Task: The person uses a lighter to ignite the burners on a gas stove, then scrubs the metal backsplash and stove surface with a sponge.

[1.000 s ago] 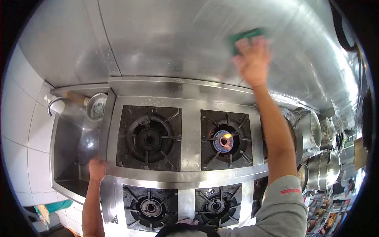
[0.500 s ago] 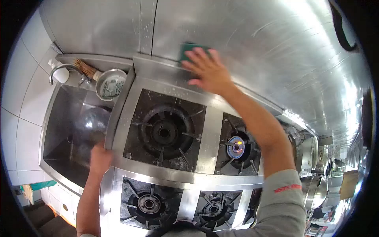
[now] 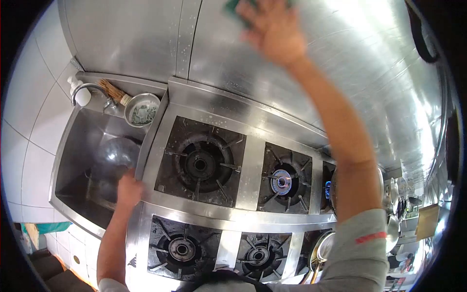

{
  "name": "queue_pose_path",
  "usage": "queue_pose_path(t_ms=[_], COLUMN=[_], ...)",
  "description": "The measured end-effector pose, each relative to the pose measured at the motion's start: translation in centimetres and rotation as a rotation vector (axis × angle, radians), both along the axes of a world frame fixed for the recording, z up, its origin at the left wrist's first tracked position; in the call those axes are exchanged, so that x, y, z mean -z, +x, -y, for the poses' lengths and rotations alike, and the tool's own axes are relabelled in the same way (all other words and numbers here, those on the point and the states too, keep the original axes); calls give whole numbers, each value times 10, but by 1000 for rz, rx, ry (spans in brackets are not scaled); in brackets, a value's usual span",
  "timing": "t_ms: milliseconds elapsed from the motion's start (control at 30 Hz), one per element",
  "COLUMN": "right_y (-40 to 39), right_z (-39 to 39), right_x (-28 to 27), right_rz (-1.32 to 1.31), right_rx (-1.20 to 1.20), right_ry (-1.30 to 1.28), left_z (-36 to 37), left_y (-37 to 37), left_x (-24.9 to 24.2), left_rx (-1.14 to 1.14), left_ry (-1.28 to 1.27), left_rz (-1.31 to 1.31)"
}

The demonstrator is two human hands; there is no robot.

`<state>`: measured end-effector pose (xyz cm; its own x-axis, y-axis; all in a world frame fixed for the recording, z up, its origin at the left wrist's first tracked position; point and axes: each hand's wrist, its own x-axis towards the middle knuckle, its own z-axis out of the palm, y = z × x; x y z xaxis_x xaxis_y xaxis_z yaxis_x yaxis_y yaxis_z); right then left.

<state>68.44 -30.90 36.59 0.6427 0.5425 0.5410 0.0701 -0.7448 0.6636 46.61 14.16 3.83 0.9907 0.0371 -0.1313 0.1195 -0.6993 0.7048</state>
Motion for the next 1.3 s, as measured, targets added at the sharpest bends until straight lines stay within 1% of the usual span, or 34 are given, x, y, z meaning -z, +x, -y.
queue_pose_path(t_ms=[33,100,133,167,200,233,267,333,367,400,500,533,567,600,633,667,700,767,833,867,933,967,1033,1067,1167,1233,1267,1300], right_y=[-14,-54,-79,-102,-122,-133,-129,-126,-110,-88,-19,-17,-13,-14,-26,-41,-59,-111,-159,-155,-154,-142,-114,-95,-27,4,5,1], right_z=[2,36,69,107,156,185,181,163,141,109,-3,-15,-24,-27,-12,16,50,115,168,169,162,153,116,93,-3,-56,-55,-54], right_x=[54,133,154,168,181,194,199,190,194,200,214,211,207,203,197,193,190,181,178,180,181,185,194,197,201,202,197,195], right_rz=[-49,-408,-495,-574,-544,-517,-533,-562,-567,-562,-499,-487,-482,-482,-490,-495,-505,-548,-573,-579,-583,-588,-611,-598,-559,-464,-445,-426], right_rx=[-112,-101,-34,145,182,228,221,217,162,55,-194,-184,-170,-157,-118,-76,-37,211,409,402,428,387,261,169,-82,-138,-139,-114], right_ry=[-66,-91,-121,-157,-144,-129,-131,-80,-67,-45,9,17,-20,-62,-40,-40,-39,-111,-125,-130,-158,-203,-184,-172,-106,-139,-133,-152], left_z=[0,4,4,3,3,2,1,0,2,7,6,7,1,-9,-9,-9,-4,1,7,6,5,5,6,4,0,0,-2,-2], left_y=[0,-2,-3,-2,0,0,-1,1,1,1,0,0,0,0,0,-3,-2,-4,-2,-2,-1,2,3,3,2,1,2,1], left_x=[-3,-13,-14,-10,-5,3,10,17,14,0,-17,-20,-10,13,16,22,11,-4,-13,-9,-3,-3,-9,-3,7,2,0,-3], left_rx=[4,26,42,24,2,-11,-17,-4,-5,-16,-26,-28,-23,17,53,52,34,-1,-53,-60,-13,-13,-14,-7,1,-7,-6,16], left_ry=[-18,-55,-86,-85,-58,-30,-28,-27,-27,-54,-52,-34,-30,51,127,119,105,90,-61,-62,-56,-58,-125,-124,-90,-128,-121,-45], left_rz=[-47,-39,-26,-41,-36,-35,-51,78,70,32,-38,-82,-70,1,68,58,30,-13,-76,-82,-17,-22,-63,-70,8,-25,-6,6])
